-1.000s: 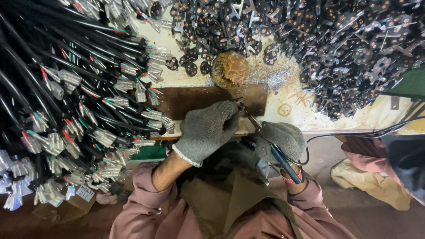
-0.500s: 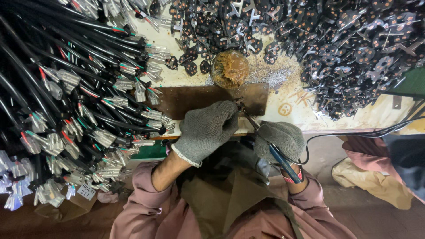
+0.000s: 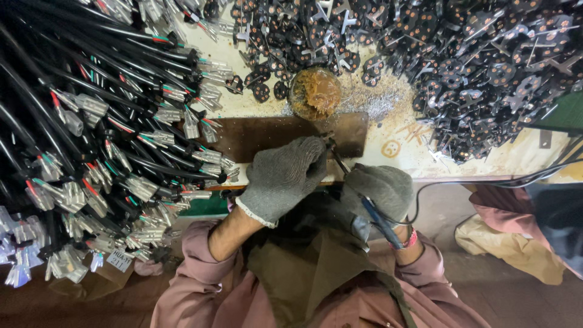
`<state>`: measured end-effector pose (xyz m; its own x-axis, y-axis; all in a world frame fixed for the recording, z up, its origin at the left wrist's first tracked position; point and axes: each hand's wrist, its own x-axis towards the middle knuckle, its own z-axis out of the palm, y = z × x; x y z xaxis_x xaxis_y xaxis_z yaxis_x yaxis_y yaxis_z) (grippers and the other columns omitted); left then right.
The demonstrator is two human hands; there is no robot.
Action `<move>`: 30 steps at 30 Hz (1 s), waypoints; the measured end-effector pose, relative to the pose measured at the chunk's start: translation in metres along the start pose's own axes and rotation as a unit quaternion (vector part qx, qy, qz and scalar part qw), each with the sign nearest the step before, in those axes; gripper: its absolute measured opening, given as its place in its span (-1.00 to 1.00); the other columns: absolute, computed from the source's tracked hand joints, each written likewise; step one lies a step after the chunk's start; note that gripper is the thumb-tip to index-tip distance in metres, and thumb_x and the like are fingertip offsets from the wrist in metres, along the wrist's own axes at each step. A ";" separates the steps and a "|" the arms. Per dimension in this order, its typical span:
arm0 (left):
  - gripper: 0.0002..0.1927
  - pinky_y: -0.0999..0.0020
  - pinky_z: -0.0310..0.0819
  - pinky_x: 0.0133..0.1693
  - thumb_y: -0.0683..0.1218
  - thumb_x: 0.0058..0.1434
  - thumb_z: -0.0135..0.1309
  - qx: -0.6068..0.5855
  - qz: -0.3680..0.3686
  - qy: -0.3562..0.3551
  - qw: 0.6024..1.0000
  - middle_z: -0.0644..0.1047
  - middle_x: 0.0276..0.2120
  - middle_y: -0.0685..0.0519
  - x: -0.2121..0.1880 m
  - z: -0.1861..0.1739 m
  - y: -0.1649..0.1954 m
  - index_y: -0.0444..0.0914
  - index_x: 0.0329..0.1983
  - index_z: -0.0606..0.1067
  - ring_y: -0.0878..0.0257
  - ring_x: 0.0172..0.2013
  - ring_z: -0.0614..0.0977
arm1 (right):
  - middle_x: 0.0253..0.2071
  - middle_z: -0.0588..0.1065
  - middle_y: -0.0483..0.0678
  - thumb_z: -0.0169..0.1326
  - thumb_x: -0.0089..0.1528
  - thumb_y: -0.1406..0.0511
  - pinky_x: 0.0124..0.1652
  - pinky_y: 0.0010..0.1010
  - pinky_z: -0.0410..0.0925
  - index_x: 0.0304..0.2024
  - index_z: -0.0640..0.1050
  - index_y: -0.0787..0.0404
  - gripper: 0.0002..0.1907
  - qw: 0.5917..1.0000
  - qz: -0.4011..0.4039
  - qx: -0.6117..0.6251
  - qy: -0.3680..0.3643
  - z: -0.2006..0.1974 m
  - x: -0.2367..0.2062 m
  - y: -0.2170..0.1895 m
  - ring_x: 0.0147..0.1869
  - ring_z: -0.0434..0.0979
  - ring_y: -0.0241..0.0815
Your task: The person, wearing gloves, solders electrical wire connections at a workbench using a soldering iron, dipping the wire into a flux container and holding the soldering iron to the joint, working through a pile of wire harnesses one at a time.
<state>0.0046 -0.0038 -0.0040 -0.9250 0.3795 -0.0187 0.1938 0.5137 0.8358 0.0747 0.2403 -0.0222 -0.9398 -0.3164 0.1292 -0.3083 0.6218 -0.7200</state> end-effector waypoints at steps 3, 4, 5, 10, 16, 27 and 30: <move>-0.75 0.04 0.45 -0.43 -0.06 0.20 0.17 0.014 -0.043 -0.084 0.995 0.54 -0.31 -0.04 0.004 -0.001 0.003 -0.20 -0.09 0.49 -0.05 -0.37 0.62 | -0.29 0.60 0.05 0.32 0.01 0.24 -0.28 -0.18 0.43 -0.23 0.62 0.18 -0.70 1.000 -0.003 0.006 0.002 -0.001 0.008 -0.005 -0.31 0.60 0.10; -0.77 0.05 0.45 -0.42 -0.06 0.22 0.16 0.025 -0.023 -0.070 0.997 0.53 -0.31 -0.04 0.006 -0.001 0.004 -0.20 -0.10 0.48 -0.04 -0.36 0.62 | -0.29 0.59 0.05 0.32 0.01 0.24 -0.29 -0.18 0.43 -0.23 0.62 0.19 -0.70 1.000 0.000 -0.011 0.004 -0.002 0.010 -0.006 -0.32 0.60 0.10; -0.79 0.05 0.45 -0.42 -0.06 0.23 0.15 0.035 -0.006 -0.056 0.998 0.52 -0.30 -0.04 0.007 -0.001 0.005 -0.19 -0.10 0.47 -0.03 -0.36 0.62 | -0.30 0.60 0.06 0.33 0.01 0.24 -0.32 -0.19 0.43 -0.24 0.62 0.18 -0.71 1.000 0.002 -0.029 0.004 -0.002 0.011 -0.006 -0.35 0.59 0.09; -0.81 0.06 0.45 -0.41 -0.07 0.22 0.15 0.061 -0.001 -0.031 0.998 0.51 -0.32 -0.01 0.007 0.005 0.007 -0.17 -0.13 0.46 0.00 -0.36 0.62 | -0.26 0.60 0.05 0.35 0.02 0.18 -0.24 -0.20 0.45 -0.16 0.61 0.21 -0.60 0.999 0.021 0.039 -0.005 -0.005 0.005 0.001 -0.28 0.63 0.09; -0.82 0.05 0.46 -0.40 -0.05 0.22 0.15 0.053 -0.023 -0.034 0.998 0.51 -0.34 -0.02 0.004 0.010 0.006 -0.15 -0.18 0.45 -0.02 -0.36 0.62 | -0.19 0.62 0.01 0.32 0.06 0.17 -0.11 -0.19 0.48 -0.11 0.61 0.21 -0.60 0.993 0.073 0.089 -0.004 0.002 -0.014 0.007 -0.15 0.67 0.06; -0.82 0.02 0.49 -0.40 -0.02 0.24 0.12 0.060 -0.067 -0.079 0.993 0.56 -0.37 -0.06 0.013 0.014 0.005 -0.19 -0.19 0.48 -0.04 -0.38 0.65 | -0.27 0.60 0.01 0.27 0.10 0.20 -0.21 -0.23 0.44 -0.15 0.60 0.23 -0.67 0.994 0.092 0.051 -0.026 -0.001 -0.002 0.002 -0.24 0.65 0.04; -0.77 0.01 0.48 -0.41 -0.04 0.19 0.11 0.060 -0.055 -0.059 0.995 0.56 -0.36 -0.08 0.011 0.015 0.005 -0.21 -0.13 0.49 -0.05 -0.39 0.64 | -0.29 0.59 0.02 0.26 0.11 0.21 -0.25 -0.24 0.43 -0.17 0.59 0.24 -0.69 0.993 0.092 0.068 -0.041 -0.004 0.005 -0.003 -0.28 0.64 0.03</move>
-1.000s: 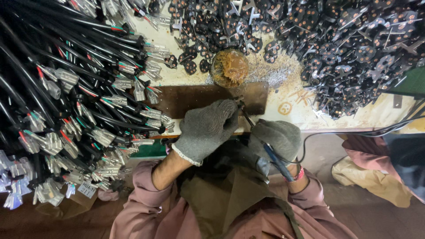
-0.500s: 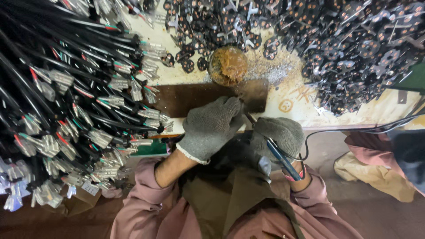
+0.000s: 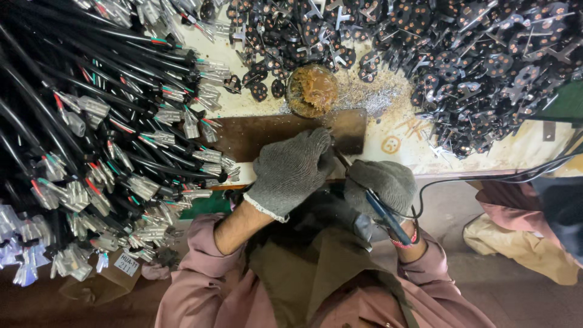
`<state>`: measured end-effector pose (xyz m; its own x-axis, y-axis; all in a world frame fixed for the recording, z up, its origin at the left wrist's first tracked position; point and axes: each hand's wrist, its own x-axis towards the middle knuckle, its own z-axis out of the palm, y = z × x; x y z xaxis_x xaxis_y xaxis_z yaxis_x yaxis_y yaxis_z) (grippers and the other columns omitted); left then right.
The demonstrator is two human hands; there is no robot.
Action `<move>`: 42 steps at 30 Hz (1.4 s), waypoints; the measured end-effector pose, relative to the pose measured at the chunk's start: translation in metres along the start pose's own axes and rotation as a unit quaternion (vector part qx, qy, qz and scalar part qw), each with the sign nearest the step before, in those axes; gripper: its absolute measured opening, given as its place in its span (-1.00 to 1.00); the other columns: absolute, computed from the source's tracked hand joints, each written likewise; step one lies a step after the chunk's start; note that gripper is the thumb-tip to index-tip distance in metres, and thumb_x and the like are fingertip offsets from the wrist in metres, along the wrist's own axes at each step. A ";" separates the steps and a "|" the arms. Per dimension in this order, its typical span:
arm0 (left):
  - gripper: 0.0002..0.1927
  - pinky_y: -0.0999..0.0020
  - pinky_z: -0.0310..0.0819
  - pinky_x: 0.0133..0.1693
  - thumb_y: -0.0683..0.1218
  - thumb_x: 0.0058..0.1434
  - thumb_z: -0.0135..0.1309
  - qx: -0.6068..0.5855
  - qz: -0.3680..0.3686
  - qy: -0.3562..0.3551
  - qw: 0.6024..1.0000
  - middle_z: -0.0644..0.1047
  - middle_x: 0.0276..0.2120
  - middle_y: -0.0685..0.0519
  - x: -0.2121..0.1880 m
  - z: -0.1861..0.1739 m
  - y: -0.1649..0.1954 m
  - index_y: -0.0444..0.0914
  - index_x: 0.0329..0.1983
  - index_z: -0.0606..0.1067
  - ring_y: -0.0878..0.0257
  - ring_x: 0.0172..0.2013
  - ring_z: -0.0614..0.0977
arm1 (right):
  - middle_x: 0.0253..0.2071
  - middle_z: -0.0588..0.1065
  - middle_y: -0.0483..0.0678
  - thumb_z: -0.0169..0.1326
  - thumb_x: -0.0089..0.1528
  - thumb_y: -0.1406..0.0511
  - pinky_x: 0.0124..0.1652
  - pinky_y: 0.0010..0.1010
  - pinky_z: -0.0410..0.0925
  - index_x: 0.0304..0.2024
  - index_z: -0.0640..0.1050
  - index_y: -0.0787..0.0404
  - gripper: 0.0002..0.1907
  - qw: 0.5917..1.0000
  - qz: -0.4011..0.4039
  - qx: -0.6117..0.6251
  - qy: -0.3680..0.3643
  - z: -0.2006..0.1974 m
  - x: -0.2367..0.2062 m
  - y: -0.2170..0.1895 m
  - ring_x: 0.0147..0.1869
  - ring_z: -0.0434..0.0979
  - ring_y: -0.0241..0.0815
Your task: The person, wearing gloves, solders electrical wire connections at a workbench using a soldering iron, dipping the wire into a flux container and holding the soldering iron to the joint, working through a pile of wire harnesses one at a time.
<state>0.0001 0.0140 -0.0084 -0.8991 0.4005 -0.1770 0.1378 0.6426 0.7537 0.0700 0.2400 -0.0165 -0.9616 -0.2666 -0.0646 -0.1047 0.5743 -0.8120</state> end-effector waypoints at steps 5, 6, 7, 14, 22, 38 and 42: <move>-0.80 0.01 0.48 -0.37 -0.04 0.23 0.10 -0.005 -0.008 0.004 1.000 0.57 -0.33 -0.07 0.000 0.000 0.000 -0.18 -0.11 0.50 -0.07 -0.37 0.64 | -0.32 0.58 0.03 0.28 0.08 0.19 -0.29 -0.24 0.42 -0.16 0.59 0.26 -0.65 0.997 -0.072 0.002 0.022 -0.003 0.005 -0.003 -0.32 0.62 0.06; -0.82 0.00 0.48 -0.37 -0.04 0.25 0.10 -0.002 -0.015 -0.004 1.000 0.57 -0.32 -0.07 0.000 0.000 0.001 -0.17 -0.13 0.50 -0.07 -0.37 0.64 | -0.30 0.58 0.03 0.30 0.09 0.20 -0.27 -0.23 0.43 -0.15 0.59 0.25 -0.65 0.996 -0.076 -0.004 0.036 -0.003 0.004 -0.001 -0.30 0.62 0.06; -0.81 -0.01 0.47 -0.38 -0.04 0.23 0.10 -0.008 -0.016 -0.010 1.000 0.57 -0.32 -0.07 0.000 -0.001 0.001 -0.18 -0.13 0.49 -0.08 -0.37 0.63 | -0.28 0.58 0.03 0.32 0.10 0.20 -0.25 -0.22 0.43 -0.15 0.59 0.24 -0.66 0.995 -0.080 -0.011 0.051 -0.002 0.002 0.002 -0.28 0.62 0.07; -0.73 0.01 0.46 -0.40 -0.01 0.17 0.14 -0.024 0.015 0.008 1.000 0.55 -0.30 -0.07 -0.001 -0.004 0.001 -0.22 -0.12 0.48 -0.06 -0.37 0.62 | -0.26 0.60 0.05 0.36 -0.13 0.19 -0.29 -0.14 0.40 -0.19 0.65 0.17 -0.55 0.991 -0.060 -0.120 -0.002 0.005 -0.016 0.019 -0.30 0.59 0.11; -0.72 0.06 0.46 -0.41 -0.02 0.16 0.21 0.004 0.031 0.031 0.999 0.54 -0.34 -0.04 -0.001 -0.009 0.004 -0.21 -0.11 0.50 -0.01 -0.39 0.62 | -0.27 0.57 0.03 0.37 -0.02 0.29 -0.30 -0.20 0.40 -0.14 0.58 0.17 -0.60 0.994 -0.081 -0.074 0.004 -0.004 0.008 -0.009 -0.32 0.58 0.05; -0.73 0.01 0.46 -0.41 0.06 0.19 0.18 -0.026 -0.029 -0.055 0.998 0.55 -0.36 -0.06 0.003 -0.007 0.002 -0.18 -0.17 0.48 -0.07 -0.38 0.63 | -0.31 0.59 0.00 0.35 0.01 0.25 -0.33 -0.21 0.40 -0.15 0.59 0.22 -0.61 0.997 -0.065 -0.029 0.016 -0.004 0.018 -0.010 -0.34 0.60 0.04; -0.81 0.04 0.46 -0.42 0.01 0.20 0.16 -0.020 -0.009 -0.017 1.000 0.56 -0.37 -0.02 0.002 -0.009 0.004 -0.15 -0.22 0.49 -0.03 -0.41 0.62 | -0.29 0.58 0.04 0.35 0.03 0.29 -0.34 -0.24 0.40 -0.15 0.57 0.23 -0.63 0.996 -0.085 -0.029 0.028 -0.006 0.014 -0.011 -0.36 0.58 0.04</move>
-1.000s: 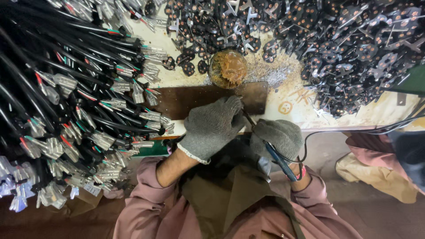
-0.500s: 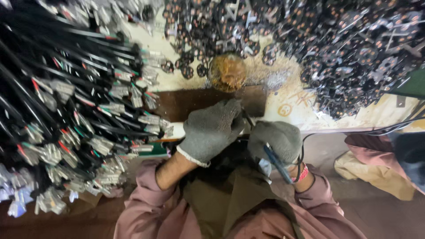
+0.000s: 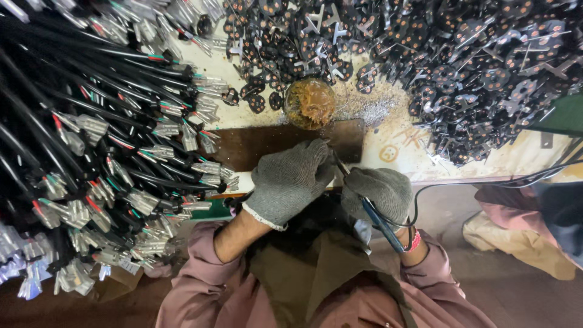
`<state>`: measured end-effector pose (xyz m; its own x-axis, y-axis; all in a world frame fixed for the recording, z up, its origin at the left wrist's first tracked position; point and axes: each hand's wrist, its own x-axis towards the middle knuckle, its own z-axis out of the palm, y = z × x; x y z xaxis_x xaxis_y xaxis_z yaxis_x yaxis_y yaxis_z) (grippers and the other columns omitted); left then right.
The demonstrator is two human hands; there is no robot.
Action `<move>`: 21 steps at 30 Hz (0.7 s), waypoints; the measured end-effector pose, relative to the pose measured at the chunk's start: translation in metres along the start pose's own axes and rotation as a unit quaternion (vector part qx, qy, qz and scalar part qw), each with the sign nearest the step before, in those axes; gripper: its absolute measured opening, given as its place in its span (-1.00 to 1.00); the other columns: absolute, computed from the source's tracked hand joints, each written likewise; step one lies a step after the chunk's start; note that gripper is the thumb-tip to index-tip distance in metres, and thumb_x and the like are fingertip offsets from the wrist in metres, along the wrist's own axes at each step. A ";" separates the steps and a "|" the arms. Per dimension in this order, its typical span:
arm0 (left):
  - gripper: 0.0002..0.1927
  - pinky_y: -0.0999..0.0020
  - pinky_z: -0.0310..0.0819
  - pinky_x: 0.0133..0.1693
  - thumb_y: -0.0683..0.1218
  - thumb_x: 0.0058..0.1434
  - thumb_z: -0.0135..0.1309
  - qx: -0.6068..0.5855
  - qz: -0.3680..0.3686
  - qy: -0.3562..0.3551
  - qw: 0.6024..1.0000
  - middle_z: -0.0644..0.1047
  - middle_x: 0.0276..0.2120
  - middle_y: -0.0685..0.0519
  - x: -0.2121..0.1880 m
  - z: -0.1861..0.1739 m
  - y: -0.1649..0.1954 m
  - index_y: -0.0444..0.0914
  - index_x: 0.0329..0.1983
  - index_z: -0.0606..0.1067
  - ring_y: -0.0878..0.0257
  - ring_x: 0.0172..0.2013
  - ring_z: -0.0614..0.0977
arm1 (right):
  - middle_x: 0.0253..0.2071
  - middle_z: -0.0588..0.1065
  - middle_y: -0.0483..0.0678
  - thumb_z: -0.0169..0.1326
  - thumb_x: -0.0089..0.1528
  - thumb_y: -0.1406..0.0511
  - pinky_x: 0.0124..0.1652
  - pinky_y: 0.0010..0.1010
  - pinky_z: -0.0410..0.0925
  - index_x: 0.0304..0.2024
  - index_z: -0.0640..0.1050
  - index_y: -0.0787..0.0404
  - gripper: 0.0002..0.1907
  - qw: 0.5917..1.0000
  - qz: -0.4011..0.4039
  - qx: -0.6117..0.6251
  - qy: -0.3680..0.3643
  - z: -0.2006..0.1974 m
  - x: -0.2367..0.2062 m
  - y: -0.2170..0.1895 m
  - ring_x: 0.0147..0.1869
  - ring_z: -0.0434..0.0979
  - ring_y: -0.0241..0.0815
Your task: The person, wearing gloves, solders electrical wire connections at a workbench using a soldering iron, dipping the wire into a flux container and holding the soldering iron to the joint, working through a pile of wire harnesses one at a time.
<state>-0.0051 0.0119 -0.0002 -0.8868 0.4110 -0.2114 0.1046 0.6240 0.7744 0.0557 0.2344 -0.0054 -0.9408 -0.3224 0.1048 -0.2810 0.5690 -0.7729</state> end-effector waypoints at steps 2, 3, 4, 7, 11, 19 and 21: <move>-0.81 0.05 0.45 -0.43 -0.04 0.18 0.15 0.027 0.023 0.039 0.999 0.55 -0.37 -0.02 -0.002 0.000 0.001 -0.17 -0.17 0.51 -0.02 -0.44 0.61 | -0.28 0.58 0.08 0.34 -0.03 0.27 -0.33 -0.21 0.39 -0.17 0.56 0.21 -0.61 1.000 -0.001 -0.012 -0.023 0.000 -0.001 -0.002 -0.34 0.58 0.08; -0.80 0.06 0.45 -0.44 -0.06 0.18 0.14 0.043 0.036 0.062 0.997 0.54 -0.38 -0.02 -0.002 0.001 0.001 -0.18 -0.14 0.51 -0.01 -0.45 0.60 | -0.34 0.56 0.03 0.34 -0.06 0.29 -0.35 -0.20 0.38 -0.25 0.55 0.15 -0.66 0.998 0.029 -0.046 -0.031 0.000 -0.001 -0.002 -0.37 0.56 0.07; -0.82 0.06 0.44 -0.44 -0.06 0.18 0.15 0.044 0.039 0.064 0.996 0.54 -0.38 -0.02 -0.003 0.001 0.001 -0.18 -0.17 0.50 -0.01 -0.45 0.60 | -0.41 0.54 -0.02 0.34 -0.09 0.32 -0.36 -0.19 0.37 -0.34 0.54 0.09 -0.71 0.994 0.058 -0.080 -0.038 0.002 -0.001 -0.003 -0.40 0.55 0.05; -0.84 0.05 0.43 -0.45 -0.06 0.18 0.16 0.044 0.037 0.064 0.996 0.53 -0.40 -0.02 -0.004 0.003 -0.001 -0.17 -0.20 0.49 0.00 -0.46 0.60 | -0.42 0.54 -0.03 0.34 -0.08 0.33 -0.39 -0.19 0.35 -0.35 0.55 0.08 -0.72 0.995 0.026 -0.091 -0.021 0.006 0.002 -0.004 -0.43 0.53 0.03; -0.82 0.04 0.43 -0.43 -0.02 0.19 0.17 0.013 0.022 0.033 0.999 0.53 -0.40 -0.01 -0.004 0.004 -0.004 -0.16 -0.22 0.48 -0.02 -0.43 0.61 | -0.32 0.57 -0.02 0.32 0.08 0.37 -0.36 -0.28 0.40 -0.16 0.57 0.23 -0.72 0.997 -0.050 -0.010 0.049 0.005 0.007 -0.003 -0.38 0.58 -0.03; -0.81 0.04 0.46 -0.41 -0.03 0.21 0.17 0.022 0.028 0.037 0.999 0.54 -0.40 -0.04 -0.001 0.010 -0.006 -0.17 -0.21 0.45 -0.03 -0.41 0.62 | -0.35 0.56 -0.01 0.28 0.09 0.28 -0.32 -0.26 0.39 -0.29 0.60 0.17 -0.82 0.995 0.066 -0.064 -0.036 0.004 -0.007 0.004 -0.33 0.59 0.00; -0.82 0.04 0.47 -0.41 -0.04 0.22 0.16 0.010 0.040 0.057 0.998 0.53 -0.41 -0.04 -0.002 0.009 -0.006 -0.17 -0.18 0.46 -0.03 -0.41 0.62 | -0.38 0.51 -0.03 0.22 0.22 0.29 -0.37 -0.32 0.31 -0.33 0.59 0.18 -0.90 0.984 0.176 0.035 -0.013 0.003 -0.014 0.007 -0.38 0.50 -0.08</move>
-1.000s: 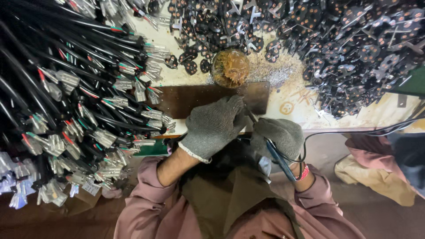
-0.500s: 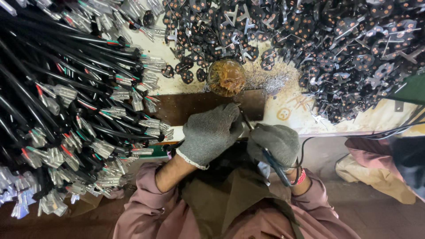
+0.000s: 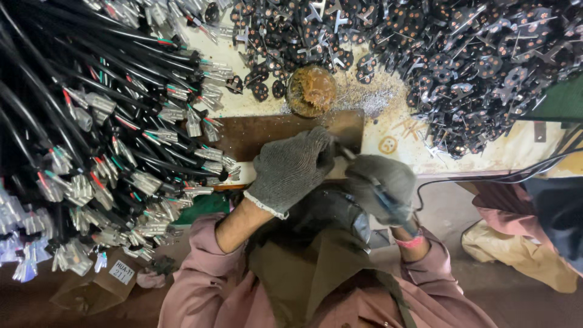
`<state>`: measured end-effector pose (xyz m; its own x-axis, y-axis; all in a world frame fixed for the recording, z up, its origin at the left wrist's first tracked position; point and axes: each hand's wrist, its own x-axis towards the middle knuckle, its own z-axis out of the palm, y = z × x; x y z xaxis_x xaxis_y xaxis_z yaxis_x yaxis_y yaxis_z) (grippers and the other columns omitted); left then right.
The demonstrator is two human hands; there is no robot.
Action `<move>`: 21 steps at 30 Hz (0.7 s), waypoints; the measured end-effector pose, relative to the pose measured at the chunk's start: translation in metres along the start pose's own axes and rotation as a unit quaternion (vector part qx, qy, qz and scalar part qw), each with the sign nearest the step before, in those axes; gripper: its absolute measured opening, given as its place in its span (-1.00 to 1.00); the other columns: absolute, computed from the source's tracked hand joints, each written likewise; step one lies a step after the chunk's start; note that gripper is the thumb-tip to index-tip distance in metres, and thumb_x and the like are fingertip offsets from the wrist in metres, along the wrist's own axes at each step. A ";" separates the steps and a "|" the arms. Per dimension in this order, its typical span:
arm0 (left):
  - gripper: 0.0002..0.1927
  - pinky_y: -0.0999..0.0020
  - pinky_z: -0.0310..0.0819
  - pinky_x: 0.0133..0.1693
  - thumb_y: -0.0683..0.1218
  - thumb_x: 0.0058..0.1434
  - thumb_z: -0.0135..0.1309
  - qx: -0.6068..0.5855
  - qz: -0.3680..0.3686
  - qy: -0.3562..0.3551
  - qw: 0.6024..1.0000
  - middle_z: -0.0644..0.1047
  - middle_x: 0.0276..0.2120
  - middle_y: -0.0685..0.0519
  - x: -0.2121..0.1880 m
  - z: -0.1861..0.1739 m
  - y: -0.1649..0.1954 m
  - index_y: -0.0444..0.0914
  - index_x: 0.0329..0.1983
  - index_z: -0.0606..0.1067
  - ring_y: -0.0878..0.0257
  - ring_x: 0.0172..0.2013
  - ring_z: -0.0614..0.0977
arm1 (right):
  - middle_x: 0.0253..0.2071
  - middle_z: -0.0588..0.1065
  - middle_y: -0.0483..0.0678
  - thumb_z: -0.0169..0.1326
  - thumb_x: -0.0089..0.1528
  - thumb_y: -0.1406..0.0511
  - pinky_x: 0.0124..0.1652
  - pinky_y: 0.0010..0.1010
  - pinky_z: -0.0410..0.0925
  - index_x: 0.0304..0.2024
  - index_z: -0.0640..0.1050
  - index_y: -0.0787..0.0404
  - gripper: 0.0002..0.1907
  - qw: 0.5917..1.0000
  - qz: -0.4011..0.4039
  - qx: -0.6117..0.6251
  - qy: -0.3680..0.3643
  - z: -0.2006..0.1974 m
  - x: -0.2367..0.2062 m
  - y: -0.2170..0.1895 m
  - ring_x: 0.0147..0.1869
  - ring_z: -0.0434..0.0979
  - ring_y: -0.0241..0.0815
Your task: The person, wearing gloves, solders electrical wire connections at a workbench using a soldering iron, dipping the wire into a flux container and holding the soldering iron to the joint, working through a pile of wire harnesses one at a time.
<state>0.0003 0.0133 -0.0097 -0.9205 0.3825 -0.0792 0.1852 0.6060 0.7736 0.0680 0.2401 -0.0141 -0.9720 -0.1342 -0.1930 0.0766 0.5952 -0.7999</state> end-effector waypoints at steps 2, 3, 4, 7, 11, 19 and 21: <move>-0.83 0.04 0.47 -0.40 -0.07 0.22 0.14 0.005 0.000 0.010 1.000 0.53 -0.41 -0.04 -0.003 -0.004 -0.001 -0.18 -0.18 0.45 -0.03 -0.40 0.63 | -0.37 0.51 -0.02 0.22 0.23 0.29 -0.35 -0.32 0.32 -0.31 0.58 0.19 -0.89 0.958 0.133 0.226 0.118 -0.003 -0.006 0.001 -0.37 0.51 -0.07; -0.84 0.04 0.47 -0.39 -0.08 0.22 0.13 0.005 -0.003 0.013 1.000 0.53 -0.41 -0.03 -0.006 -0.007 -0.001 -0.19 -0.18 0.45 -0.03 -0.40 0.63 | -0.36 0.52 -0.01 0.22 0.23 0.29 -0.34 -0.32 0.33 -0.30 0.57 0.20 -0.88 0.948 0.114 0.220 0.199 -0.005 -0.009 -0.001 -0.36 0.51 -0.07; -0.87 0.04 0.47 -0.39 -0.09 0.23 0.13 0.004 -0.019 0.014 1.000 0.53 -0.42 -0.04 -0.009 -0.010 -0.001 -0.18 -0.21 0.45 -0.04 -0.40 0.62 | -0.35 0.52 0.00 0.23 0.24 0.29 -0.34 -0.32 0.34 -0.29 0.57 0.21 -0.88 0.929 0.092 0.209 0.292 -0.006 -0.013 -0.005 -0.35 0.52 -0.06; -0.90 0.04 0.47 -0.40 -0.09 0.24 0.12 -0.009 -0.051 0.018 0.998 0.54 -0.43 -0.04 -0.013 -0.017 0.000 -0.17 -0.26 0.44 -0.06 -0.41 0.62 | -0.33 0.53 0.01 0.23 0.26 0.29 -0.31 -0.32 0.36 -0.26 0.56 0.23 -0.86 0.934 -0.030 0.157 0.320 -0.007 -0.013 -0.023 -0.33 0.53 -0.05; -0.89 0.02 0.46 -0.41 -0.09 0.23 0.11 -0.012 -0.036 0.011 0.999 0.53 -0.44 -0.06 -0.006 -0.011 0.003 -0.18 -0.27 0.43 -0.07 -0.41 0.62 | -0.30 0.54 0.04 0.24 0.28 0.30 -0.28 -0.32 0.38 -0.21 0.55 0.25 -0.84 0.990 -0.039 -0.053 0.127 0.005 0.012 -0.041 -0.30 0.55 -0.03; -0.83 -0.01 0.47 -0.40 -0.06 0.18 0.13 -0.005 -0.032 -0.001 0.999 0.55 -0.44 -0.08 -0.002 -0.004 0.001 -0.20 -0.20 0.48 -0.09 -0.43 0.62 | -0.24 0.56 0.08 0.25 0.32 0.30 -0.22 -0.32 0.43 -0.12 0.52 0.31 -0.79 0.964 0.004 0.099 0.247 0.029 0.030 -0.051 -0.24 0.58 0.01; -0.81 -0.02 0.47 -0.39 -0.05 0.22 0.14 0.005 -0.042 -0.025 0.999 0.55 -0.43 -0.09 -0.003 -0.007 0.000 -0.21 -0.18 0.47 -0.10 -0.41 0.63 | -0.22 0.56 0.09 0.25 0.33 0.31 -0.21 -0.32 0.45 -0.10 0.51 0.32 -0.77 0.973 -0.061 -0.002 0.221 0.037 0.039 -0.049 -0.22 0.59 0.02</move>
<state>0.0011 0.0075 -0.0047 -0.9150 0.3636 -0.1747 0.1114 0.6441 0.7568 0.0340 0.1767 -0.0034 -0.9744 0.1503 0.1669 -0.0444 0.5997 -0.7990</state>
